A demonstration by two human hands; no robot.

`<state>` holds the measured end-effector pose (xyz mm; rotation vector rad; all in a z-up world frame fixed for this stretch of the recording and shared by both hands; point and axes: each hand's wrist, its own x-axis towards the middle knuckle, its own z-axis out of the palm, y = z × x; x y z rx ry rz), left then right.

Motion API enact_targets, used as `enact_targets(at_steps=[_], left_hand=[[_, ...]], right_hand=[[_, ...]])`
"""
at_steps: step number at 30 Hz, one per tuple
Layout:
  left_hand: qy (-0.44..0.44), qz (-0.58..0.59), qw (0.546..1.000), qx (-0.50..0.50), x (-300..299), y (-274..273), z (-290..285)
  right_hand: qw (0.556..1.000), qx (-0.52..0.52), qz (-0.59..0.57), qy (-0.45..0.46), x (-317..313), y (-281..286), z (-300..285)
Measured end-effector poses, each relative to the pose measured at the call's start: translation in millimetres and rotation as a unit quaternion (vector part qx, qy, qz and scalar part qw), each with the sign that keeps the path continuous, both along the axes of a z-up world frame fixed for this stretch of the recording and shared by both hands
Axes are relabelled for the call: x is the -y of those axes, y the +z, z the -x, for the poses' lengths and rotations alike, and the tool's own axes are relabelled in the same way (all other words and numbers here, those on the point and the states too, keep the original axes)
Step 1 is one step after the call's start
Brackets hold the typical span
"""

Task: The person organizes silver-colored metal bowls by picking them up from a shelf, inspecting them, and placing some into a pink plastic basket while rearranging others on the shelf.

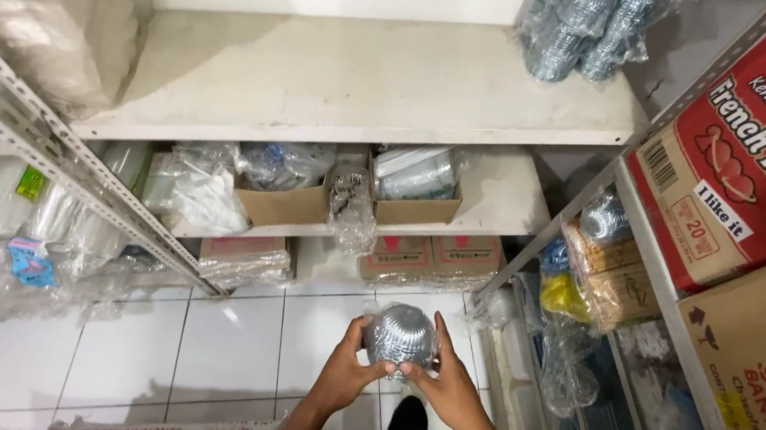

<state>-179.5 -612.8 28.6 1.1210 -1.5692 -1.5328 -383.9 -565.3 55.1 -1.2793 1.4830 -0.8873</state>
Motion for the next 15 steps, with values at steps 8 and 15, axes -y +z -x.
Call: enact_targets(at_steps=[8, 15], left_hand=[[0.005, 0.037, 0.999, -0.011, 84, 13, 52], [-0.029, 0.165, 0.985, 0.038, 165, 40, 143]], right_hand=[[0.995, -0.004, 0.093, -0.030, 76, 1, 44], [0.983, 0.066, 0.135, -0.108, 132, 26, 120]])
